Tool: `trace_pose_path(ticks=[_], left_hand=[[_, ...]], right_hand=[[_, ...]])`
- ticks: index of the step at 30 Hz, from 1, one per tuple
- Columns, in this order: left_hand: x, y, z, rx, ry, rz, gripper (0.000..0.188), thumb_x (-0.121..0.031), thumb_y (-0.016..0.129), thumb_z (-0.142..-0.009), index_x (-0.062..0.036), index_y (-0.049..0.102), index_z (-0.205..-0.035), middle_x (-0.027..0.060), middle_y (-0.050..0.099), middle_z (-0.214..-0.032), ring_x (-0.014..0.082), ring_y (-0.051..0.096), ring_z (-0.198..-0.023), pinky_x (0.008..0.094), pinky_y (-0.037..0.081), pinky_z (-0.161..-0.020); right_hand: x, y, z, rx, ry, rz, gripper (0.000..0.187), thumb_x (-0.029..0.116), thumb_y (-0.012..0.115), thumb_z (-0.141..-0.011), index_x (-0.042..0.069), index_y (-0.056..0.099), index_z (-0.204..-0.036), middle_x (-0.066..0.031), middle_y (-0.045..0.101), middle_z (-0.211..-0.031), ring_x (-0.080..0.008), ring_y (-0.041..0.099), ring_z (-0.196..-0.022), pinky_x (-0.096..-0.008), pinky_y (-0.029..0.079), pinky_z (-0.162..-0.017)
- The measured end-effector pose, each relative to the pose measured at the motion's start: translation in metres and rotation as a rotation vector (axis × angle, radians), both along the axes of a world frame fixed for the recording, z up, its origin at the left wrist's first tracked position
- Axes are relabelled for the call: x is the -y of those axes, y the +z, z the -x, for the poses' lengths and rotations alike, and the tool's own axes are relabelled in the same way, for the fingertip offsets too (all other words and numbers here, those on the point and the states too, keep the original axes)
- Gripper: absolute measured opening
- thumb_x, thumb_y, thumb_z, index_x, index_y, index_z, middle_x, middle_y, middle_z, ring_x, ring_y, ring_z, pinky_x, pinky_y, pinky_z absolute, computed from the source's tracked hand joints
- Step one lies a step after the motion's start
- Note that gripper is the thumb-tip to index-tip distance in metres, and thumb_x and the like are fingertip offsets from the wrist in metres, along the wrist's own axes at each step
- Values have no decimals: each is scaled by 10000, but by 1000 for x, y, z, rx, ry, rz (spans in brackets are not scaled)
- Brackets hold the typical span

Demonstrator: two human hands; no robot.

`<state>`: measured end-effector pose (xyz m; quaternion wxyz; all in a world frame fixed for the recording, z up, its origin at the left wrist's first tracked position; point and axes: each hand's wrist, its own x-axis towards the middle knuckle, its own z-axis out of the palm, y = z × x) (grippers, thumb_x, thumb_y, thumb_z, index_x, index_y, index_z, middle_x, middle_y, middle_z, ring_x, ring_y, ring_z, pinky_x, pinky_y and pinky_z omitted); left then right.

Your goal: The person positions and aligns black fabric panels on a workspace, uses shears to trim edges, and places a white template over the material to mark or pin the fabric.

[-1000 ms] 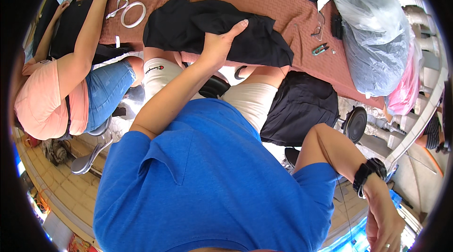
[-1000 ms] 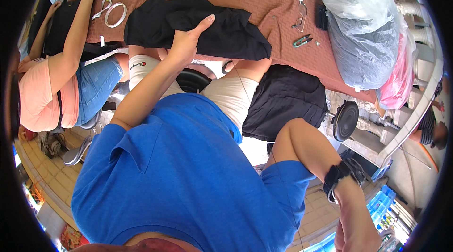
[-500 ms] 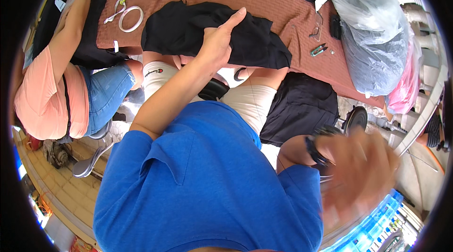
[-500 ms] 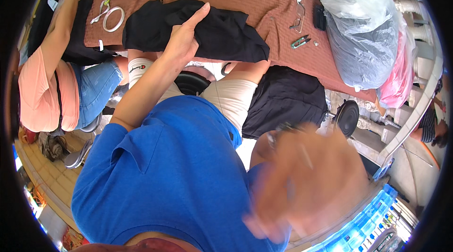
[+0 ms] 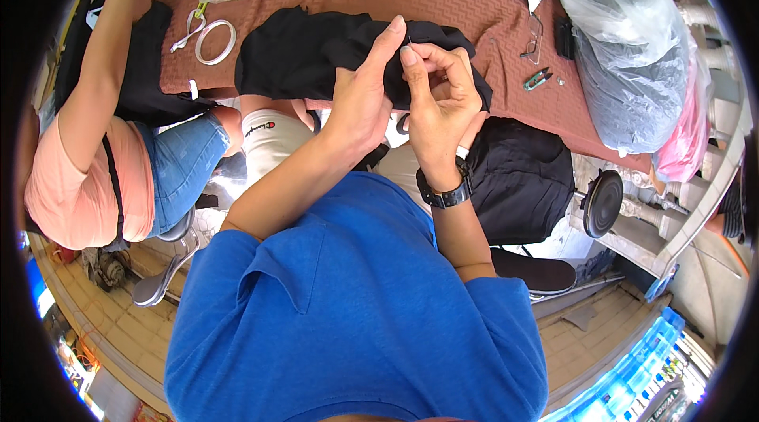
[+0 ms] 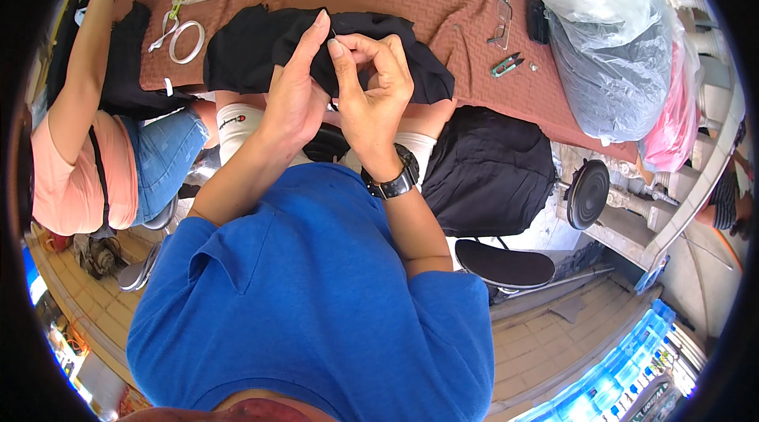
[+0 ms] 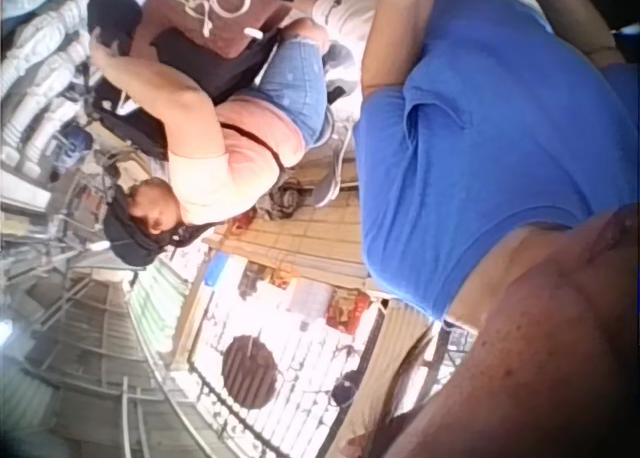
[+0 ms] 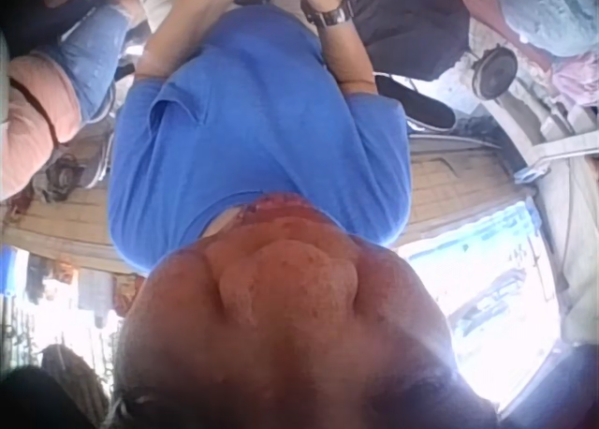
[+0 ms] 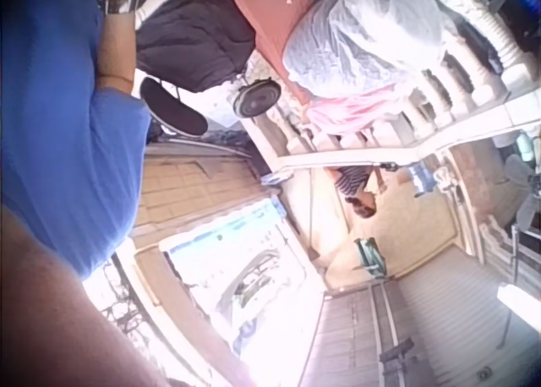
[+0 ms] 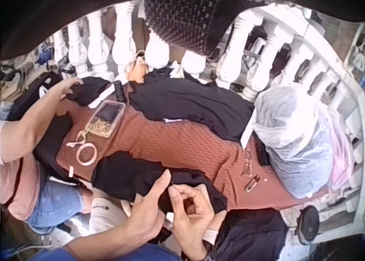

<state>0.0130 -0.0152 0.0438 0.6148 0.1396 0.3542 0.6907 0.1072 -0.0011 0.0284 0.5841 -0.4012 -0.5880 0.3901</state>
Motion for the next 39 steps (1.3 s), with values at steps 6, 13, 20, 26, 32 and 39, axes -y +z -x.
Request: trace_pose_path(ticks=[6, 13, 20, 26, 32, 39], left_hand=[[-3, -5, 0, -55, -2, -67, 167, -294, 637, -996, -152, 637, -910, -60, 614, -853, 43, 580, -806, 249, 473, -720], [-6, -1, -1, -12, 84, -94, 162, -181, 672, -970, -88, 656, -838, -38, 614, -805, 44, 553, -752, 242, 456, -683], [-8, 0, -1, -42, 102, -82, 192, -180, 662, -977, -75, 648, -817, -35, 601, -785, 44, 537, -725, 234, 440, -652], [-8, -3, 1, -59, 84, -127, 182, -166, 649, -984, -69, 650, -831, -35, 604, -794, 46, 543, -735, 231, 444, -653], [-7, -1, 0, -28, 111, -95, 155, -159, 646, -986, -63, 667, -865, -29, 629, -823, 46, 564, -760, 231, 456, -672], [-6, -1, -1, -52, 95, -105, 166, -161, 641, -989, -57, 674, -864, -23, 638, -817, 45, 566, -748, 229, 458, -659]], right_hand=[[-2, 0, 4, -69, 6, 17, 110, 11, 732, -892, -12, 713, -998, 7, 520, -820, -52, 532, -707, -188, 444, -631], [-6, -4, 5, -100, 25, 35, 108, 15, 729, -895, -16, 714, -998, 9, 538, -834, -49, 533, -711, -183, 462, -639], [-3, 5, 7, -158, 27, 129, 120, -23, 733, -867, -30, 727, -987, 11, 534, -806, -44, 483, -706, -191, 387, -608], [-1, 13, 5, -214, 74, 234, 147, -27, 731, -871, -31, 733, -1018, 10, 538, -819, -42, 486, -712, -184, 415, -631], [-3, 5, 3, -202, 96, 158, 146, -17, 731, -879, -23, 735, -1024, 10, 528, -836, -45, 500, -731, -186, 436, -642], [-2, 7, 3, -240, 100, 184, 143, -24, 724, -885, -26, 732, -1027, 12, 524, -838, -44, 509, -731, -184, 444, -641]])
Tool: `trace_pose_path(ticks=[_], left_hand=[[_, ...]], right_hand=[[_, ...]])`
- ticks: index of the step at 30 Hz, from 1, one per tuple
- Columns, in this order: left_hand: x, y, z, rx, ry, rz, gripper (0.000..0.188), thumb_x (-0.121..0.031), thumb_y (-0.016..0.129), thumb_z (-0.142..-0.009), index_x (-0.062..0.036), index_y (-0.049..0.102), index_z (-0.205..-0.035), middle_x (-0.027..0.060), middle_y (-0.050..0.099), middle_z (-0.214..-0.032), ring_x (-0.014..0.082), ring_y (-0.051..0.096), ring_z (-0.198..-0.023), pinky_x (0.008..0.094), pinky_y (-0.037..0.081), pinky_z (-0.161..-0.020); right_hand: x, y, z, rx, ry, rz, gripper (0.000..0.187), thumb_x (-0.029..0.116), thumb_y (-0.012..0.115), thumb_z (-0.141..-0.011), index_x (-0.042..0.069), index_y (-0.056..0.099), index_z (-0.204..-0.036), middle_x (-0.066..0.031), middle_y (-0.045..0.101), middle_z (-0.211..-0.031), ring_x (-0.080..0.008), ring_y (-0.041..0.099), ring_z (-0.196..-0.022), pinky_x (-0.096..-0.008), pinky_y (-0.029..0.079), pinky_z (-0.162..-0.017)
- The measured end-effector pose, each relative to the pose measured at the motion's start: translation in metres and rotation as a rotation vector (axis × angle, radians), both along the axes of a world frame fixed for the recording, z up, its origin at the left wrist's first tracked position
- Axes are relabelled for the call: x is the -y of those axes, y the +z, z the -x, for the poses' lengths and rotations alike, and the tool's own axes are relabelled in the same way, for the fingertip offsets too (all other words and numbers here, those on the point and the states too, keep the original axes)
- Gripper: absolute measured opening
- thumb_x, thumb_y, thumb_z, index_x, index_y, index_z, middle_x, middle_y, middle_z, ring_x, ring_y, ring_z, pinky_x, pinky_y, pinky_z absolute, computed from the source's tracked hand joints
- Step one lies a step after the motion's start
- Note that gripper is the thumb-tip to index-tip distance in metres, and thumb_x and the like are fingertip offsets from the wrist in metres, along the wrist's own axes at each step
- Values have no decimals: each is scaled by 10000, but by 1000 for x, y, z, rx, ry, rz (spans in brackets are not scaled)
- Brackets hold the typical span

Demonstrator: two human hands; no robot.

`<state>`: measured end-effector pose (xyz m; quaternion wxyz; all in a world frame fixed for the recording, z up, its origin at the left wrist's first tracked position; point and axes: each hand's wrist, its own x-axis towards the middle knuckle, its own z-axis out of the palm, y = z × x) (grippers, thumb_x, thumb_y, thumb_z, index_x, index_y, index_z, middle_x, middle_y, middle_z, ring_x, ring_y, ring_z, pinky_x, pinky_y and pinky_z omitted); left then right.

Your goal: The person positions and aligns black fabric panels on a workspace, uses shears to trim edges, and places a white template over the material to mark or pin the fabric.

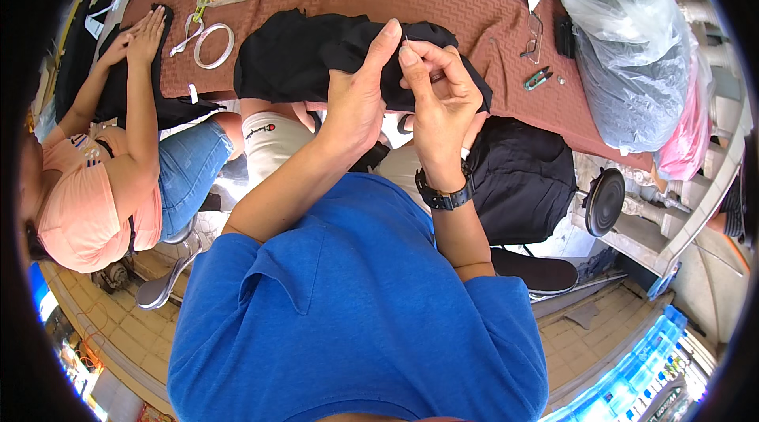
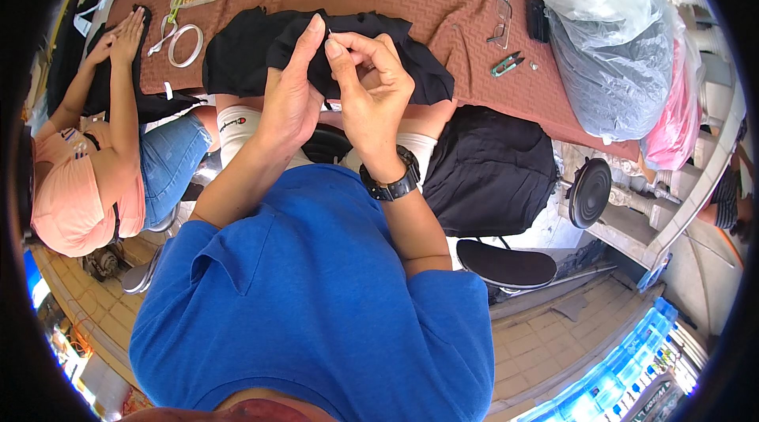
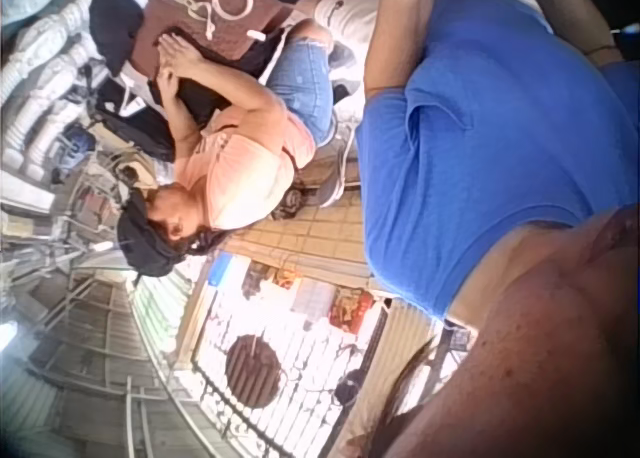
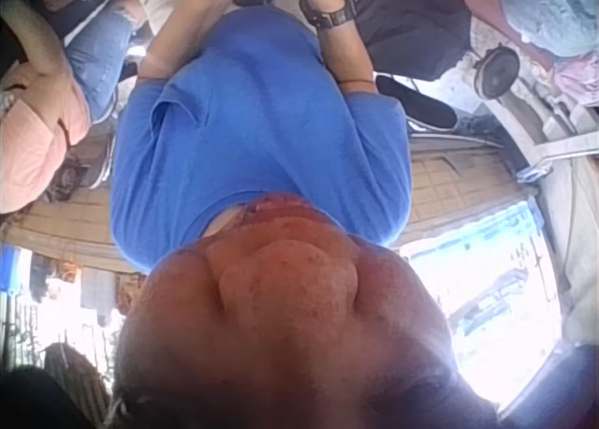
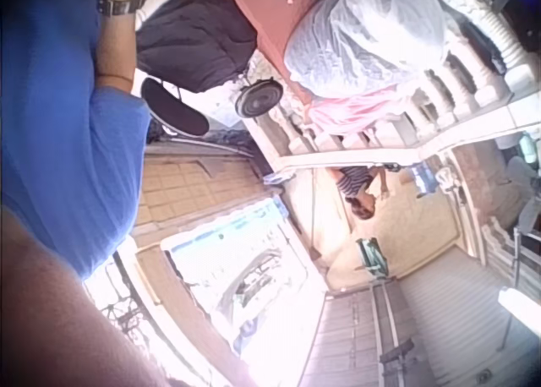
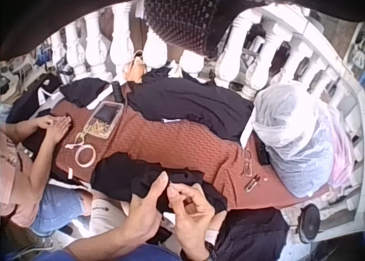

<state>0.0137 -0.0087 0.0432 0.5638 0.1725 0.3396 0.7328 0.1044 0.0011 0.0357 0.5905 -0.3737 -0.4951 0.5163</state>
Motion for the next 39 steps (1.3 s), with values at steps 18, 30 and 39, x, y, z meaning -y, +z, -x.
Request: trace_pose_path(ticks=[18, 30, 39], left_hand=[[1, -7, -2, -77, 16, -42, 205, -160, 636, -991, -68, 655, -809, -49, 595, -764, 30, 500, -700, 228, 414, -638], [0, -9, -3, -71, 23, -56, 179, -146, 645, -983, -75, 653, -819, -56, 580, -774, 26, 491, -718, 227, 407, -642], [-1, -8, -2, -56, 21, -67, 176, -150, 646, -983, -76, 651, -823, -51, 587, -782, 29, 510, -730, 226, 418, -650]], right_hand=[[4, 3, -2, -37, 6, 61, 124, -6, 715, -897, -35, 729, -1016, 12, 530, -826, -39, 518, -708, -186, 456, -617], [1, 0, -2, -48, 12, 64, 113, 27, 720, -905, -30, 733, -1001, 0, 561, -823, -51, 537, -680, -196, 470, -595], [-2, -4, 1, -85, 16, 71, 108, 33, 725, -906, -23, 734, -998, 3, 563, -815, -56, 544, -677, -196, 457, -603]])
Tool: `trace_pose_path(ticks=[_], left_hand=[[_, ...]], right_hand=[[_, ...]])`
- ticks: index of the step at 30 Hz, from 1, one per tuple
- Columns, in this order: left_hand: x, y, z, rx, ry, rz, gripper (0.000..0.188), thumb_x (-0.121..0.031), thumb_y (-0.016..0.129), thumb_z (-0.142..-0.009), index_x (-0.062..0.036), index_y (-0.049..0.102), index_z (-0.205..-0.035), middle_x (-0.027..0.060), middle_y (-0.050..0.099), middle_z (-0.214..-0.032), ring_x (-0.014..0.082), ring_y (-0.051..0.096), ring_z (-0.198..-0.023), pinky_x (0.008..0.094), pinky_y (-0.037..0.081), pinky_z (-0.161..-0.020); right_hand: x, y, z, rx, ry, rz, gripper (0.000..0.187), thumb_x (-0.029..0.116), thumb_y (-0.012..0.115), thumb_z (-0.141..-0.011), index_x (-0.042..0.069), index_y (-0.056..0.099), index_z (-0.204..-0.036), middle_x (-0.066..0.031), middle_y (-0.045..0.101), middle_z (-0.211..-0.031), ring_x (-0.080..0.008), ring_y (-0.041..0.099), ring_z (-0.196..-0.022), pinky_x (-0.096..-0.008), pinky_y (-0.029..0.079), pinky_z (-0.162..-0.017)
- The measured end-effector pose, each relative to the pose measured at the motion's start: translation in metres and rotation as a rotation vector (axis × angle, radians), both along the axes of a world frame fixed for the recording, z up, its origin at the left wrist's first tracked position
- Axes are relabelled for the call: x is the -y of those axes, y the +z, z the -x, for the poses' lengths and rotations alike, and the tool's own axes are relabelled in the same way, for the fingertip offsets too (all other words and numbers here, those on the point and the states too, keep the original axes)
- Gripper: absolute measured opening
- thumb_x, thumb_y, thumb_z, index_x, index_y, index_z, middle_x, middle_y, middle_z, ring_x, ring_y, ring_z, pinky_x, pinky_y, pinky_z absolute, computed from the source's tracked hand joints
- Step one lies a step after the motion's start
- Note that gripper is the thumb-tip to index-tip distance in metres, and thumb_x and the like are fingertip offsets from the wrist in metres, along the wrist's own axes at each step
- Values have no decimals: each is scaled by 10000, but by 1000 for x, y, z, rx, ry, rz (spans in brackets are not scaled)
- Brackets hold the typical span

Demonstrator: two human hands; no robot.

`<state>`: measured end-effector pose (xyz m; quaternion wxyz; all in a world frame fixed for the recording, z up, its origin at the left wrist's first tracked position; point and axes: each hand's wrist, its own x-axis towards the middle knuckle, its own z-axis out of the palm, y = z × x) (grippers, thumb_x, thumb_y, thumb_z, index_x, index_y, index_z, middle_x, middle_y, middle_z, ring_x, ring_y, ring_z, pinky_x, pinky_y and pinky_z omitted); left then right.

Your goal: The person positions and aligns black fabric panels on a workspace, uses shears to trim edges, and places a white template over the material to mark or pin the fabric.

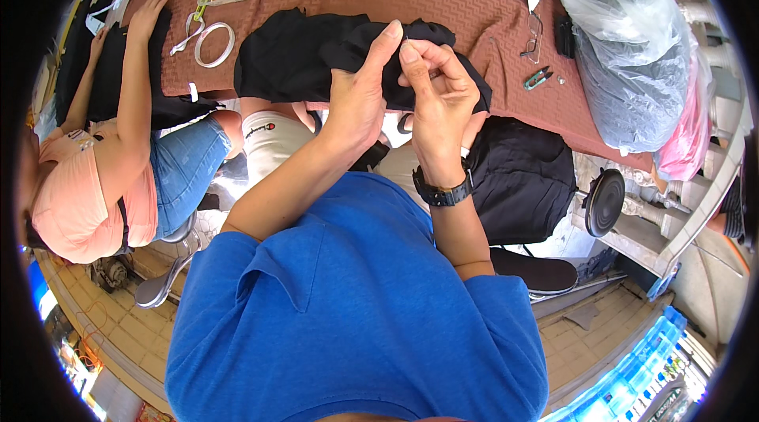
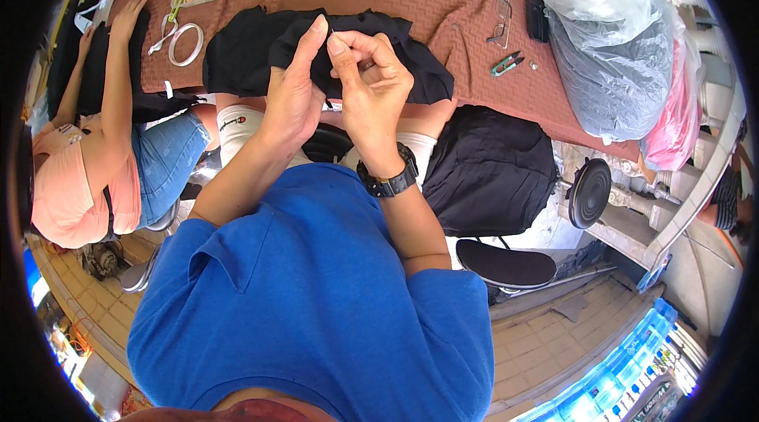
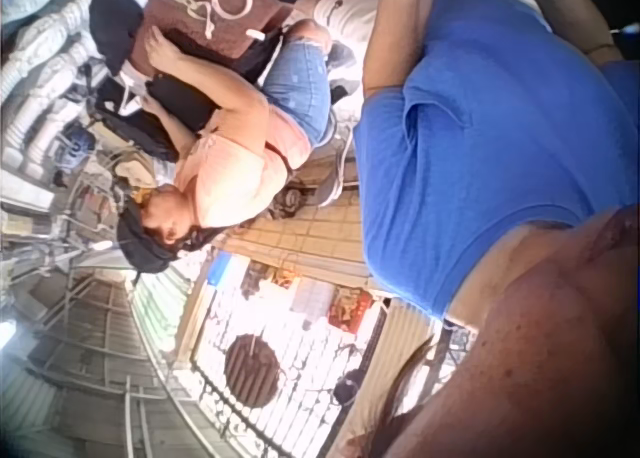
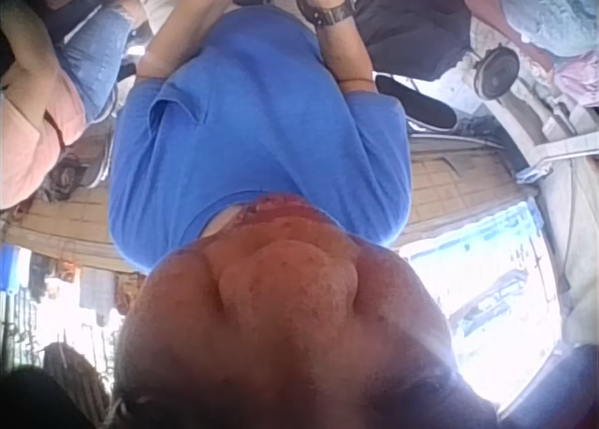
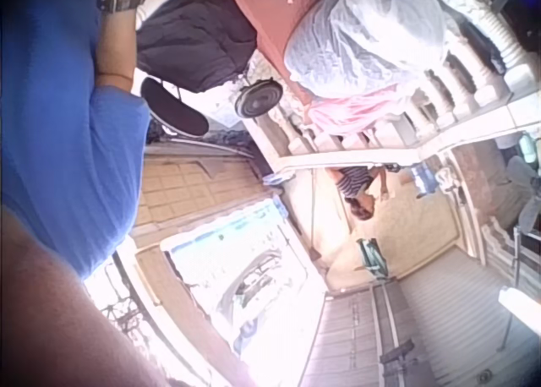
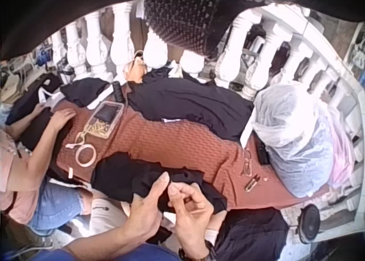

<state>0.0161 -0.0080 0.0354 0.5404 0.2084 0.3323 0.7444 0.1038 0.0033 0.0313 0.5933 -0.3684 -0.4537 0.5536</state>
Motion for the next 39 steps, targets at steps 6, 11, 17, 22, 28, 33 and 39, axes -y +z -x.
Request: trace_pose_path(ticks=[6, 11, 17, 22, 28, 33, 39], left_hand=[[0, -1, 2, 28, -34, -2, 183, -152, 642, -986, -78, 647, -819, -51, 590, -784, 30, 517, -726, 224, 428, -649], [0, 0, 0, 38, -16, 21, 166, -149, 644, -984, -79, 654, -834, -53, 603, -797, 29, 533, -743, 224, 446, -666], [0, 1, 0, 66, -18, 29, 142, -144, 654, -976, -83, 664, -849, -55, 615, -812, 25, 540, -751, 223, 449, -673], [-1, -3, 1, 57, -15, 14, 129, -140, 660, -971, -81, 670, -856, -55, 621, -820, 23, 546, -760, 221, 449, -689], [-3, -10, -1, 58, 8, 11, 117, -140, 662, -971, -75, 681, -875, -55, 632, -834, 23, 554, -766, 222, 448, -696], [-4, -11, -3, 44, 25, 17, 134, -144, 664, -971, -70, 683, -860, -58, 625, -823, 20, 539, -753, 219, 440, -686], [-4, -13, -7, -81, 55, 28, 174, -190, 622, -1004, -102, 644, -856, -61, 569, -818, 16, 494, -767, 230, 411, -694]], right_hand=[[0, -5, -2, -11, 24, 2, 162, 64, 741, -901, -2, 729, -1047, 5, 640, -866, -57, 578, -709, -174, 456, -645], [-1, -8, -2, -30, 25, -9, 161, 64, 742, -901, 2, 730, -1049, 3, 642, -873, -59, 580, -712, -176, 457, -646], [-3, -10, -1, -44, 27, -33, 150, 55, 735, -905, -3, 730, -1043, 4, 637, -871, -61, 586, -728, -186, 488, -675], [-4, -9, 0, -39, 30, 7, 137, 58, 726, -913, -6, 729, -1035, 7, 635, -869, -63, 595, -748, -195, 505, -694], [-6, -10, 0, -30, 40, 30, 125, 65, 730, -910, -10, 731, -1010, 2, 626, -854, -67, 591, -731, -205, 508, -665], [-9, -9, 0, -64, 48, 64, 105, 61, 742, -898, -15, 738, -970, 1, 618, -811, -68, 587, -705, -219, 528, -620], [-12, -8, -6, -105, 126, 229, 132, 93, 740, -909, -3, 710, -994, -36, 692, -875, -107, 620, -733, -233, 500, -685]])
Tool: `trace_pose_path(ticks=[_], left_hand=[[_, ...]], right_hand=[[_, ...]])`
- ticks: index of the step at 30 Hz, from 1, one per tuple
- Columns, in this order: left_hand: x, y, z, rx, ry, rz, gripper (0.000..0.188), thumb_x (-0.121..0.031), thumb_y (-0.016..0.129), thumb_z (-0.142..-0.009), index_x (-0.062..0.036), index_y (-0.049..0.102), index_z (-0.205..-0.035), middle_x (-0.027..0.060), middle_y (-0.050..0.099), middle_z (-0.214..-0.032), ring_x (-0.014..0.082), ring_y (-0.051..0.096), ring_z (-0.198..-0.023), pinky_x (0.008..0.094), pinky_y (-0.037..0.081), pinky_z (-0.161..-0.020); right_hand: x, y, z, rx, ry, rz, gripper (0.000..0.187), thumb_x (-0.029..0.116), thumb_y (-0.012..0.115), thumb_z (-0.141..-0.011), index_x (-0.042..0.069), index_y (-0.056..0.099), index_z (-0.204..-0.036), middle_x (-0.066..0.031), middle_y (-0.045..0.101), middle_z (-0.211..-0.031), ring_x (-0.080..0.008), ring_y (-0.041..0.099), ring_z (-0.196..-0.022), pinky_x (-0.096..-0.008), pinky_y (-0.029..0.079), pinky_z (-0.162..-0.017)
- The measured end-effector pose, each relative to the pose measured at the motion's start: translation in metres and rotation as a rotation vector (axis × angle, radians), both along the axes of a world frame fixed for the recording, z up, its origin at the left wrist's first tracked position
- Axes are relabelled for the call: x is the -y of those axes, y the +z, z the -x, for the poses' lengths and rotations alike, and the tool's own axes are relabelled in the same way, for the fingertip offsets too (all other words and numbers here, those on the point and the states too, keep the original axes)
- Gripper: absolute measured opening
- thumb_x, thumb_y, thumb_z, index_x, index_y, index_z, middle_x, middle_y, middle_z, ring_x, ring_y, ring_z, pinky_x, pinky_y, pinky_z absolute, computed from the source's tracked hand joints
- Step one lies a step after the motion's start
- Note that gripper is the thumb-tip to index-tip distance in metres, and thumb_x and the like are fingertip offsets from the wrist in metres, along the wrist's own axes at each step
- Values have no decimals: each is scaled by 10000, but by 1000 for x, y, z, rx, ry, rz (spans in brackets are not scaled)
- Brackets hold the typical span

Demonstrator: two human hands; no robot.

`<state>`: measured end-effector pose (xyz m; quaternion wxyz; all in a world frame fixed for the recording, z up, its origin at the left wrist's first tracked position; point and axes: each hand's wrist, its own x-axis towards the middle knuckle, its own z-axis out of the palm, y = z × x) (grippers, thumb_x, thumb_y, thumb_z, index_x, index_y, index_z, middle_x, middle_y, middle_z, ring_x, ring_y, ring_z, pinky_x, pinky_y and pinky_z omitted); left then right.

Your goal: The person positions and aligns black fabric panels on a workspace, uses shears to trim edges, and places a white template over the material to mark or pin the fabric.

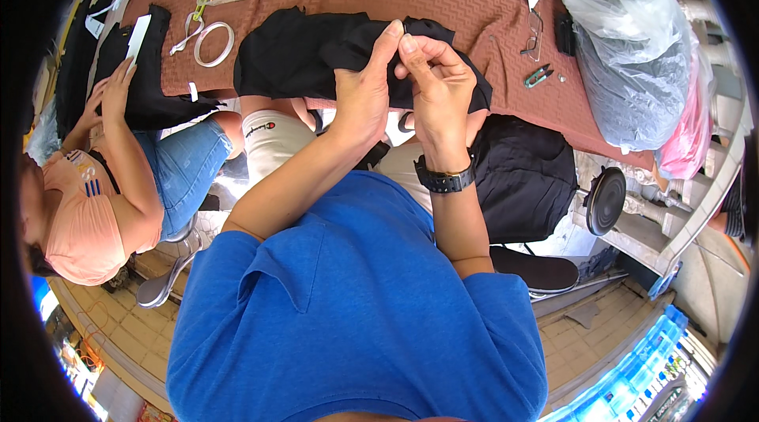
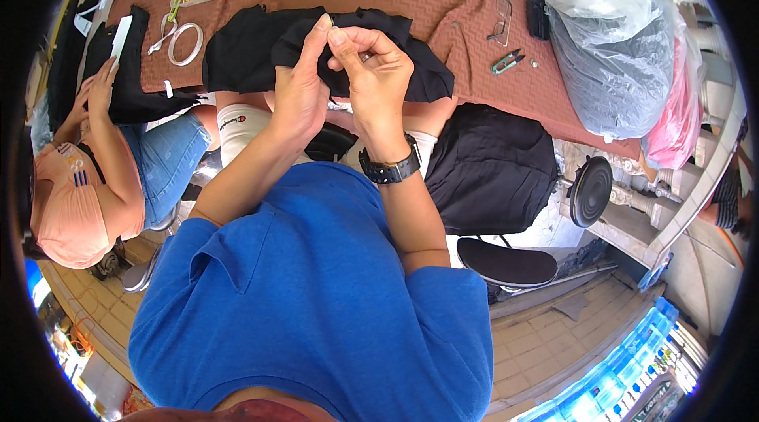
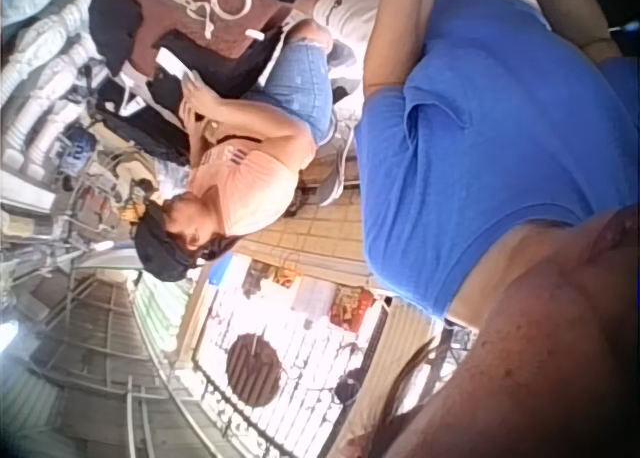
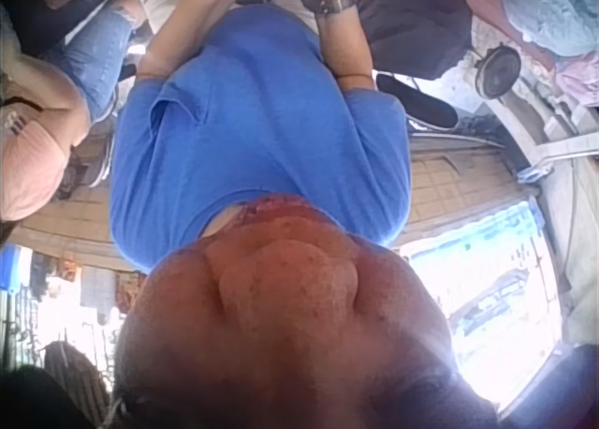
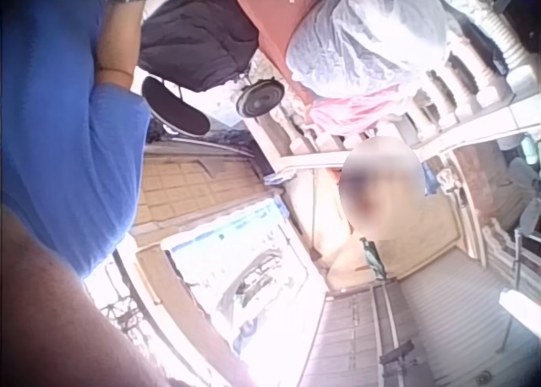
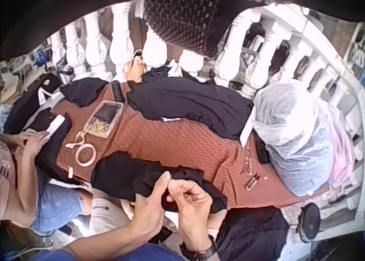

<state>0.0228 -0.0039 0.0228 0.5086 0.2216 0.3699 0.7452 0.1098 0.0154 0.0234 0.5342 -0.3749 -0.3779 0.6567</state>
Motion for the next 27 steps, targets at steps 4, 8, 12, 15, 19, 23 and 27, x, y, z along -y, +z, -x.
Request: trace_pose_path(ticks=[4, 8, 12, 15, 19, 23, 27], left_hand=[[-2, -4, 1, 56, -26, 17, 182, -195, 630, -997, -43, 701, -929, -26, 654, -865, 40, 564, -756, 231, 469, -690], [2, 4, 6, 162, -127, 128, 307, -295, 537, -1042, -30, 678, -1105, 29, 687, -1050, 92, 625, -935, 271, 501, -849], [4, -3, 9, 111, -141, 138, 389, -356, 499, -1053, -30, 660, -1191, 39, 684, -1118, 106, 628, -1005, 293, 503, -905], [6, -9, 9, 79, -138, 114, 325, -332, 512, -1049, -64, 674, -1132, 6, 672, -1064, 72, 601, -973, 269, 492, -878], [10, -14, 10, 85, -124, 96, 255, -298, 536, -1037, -88, 678, -1065, -12, 667, -1010, 57, 596, -941, 253, 491, -850], [9, -3, 10, 103, -45, 118, 244, -271, 553, -1025, -64, 675, -1068, 11, 680, -1017, 76, 623, -951, 264, 496, -876], [7, 0, 10, 110, 19, 74, 242, -200, 569, -1016, 7, 695, -1017, 37, 699, -977, 92, 650, -880, 251, 522, -794]], right_hand=[[-7, -6, -4, -159, 20, 17, 146, 112, 730, -921, 5, 665, -998, -58, 689, -902, -125, 642, -726, -243, 517, -683], [-5, -2, -6, 231, -236, -228, 176, 96, 748, -880, 28, 625, -985, -77, 608, -962, -158, 605, -830, -280, 488, -749], [7, -6, -4, 729, -438, -748, 191, 57, 766, -770, 52, 672, -937, -94, 514, -970, -251, 479, -931, -361, 403, -807], [13, -3, 4, 874, -431, -739, 184, 91, 782, -776, 45, 721, -943, -98, 502, -960, -255, 469, -944, -360, 382, -834], [13, -7, 8, 831, -388, -680, 124, 97, 769, -821, 42, 715, -918, -88, 518, -934, -242, 481, -921, -353, 387, -828], [11, 7, 2, 664, -359, -704, 97, 64, 744, -839, 26, 670, -889, -110, 573, -918, -260, 521, -904, -372, 415, -813], [-9, 13, -13, 305, -127, -431, 120, 99, 648, -973, -16, 614, -972, -61, 679, -869, -110, 619, -825, -252, 496, -790]])
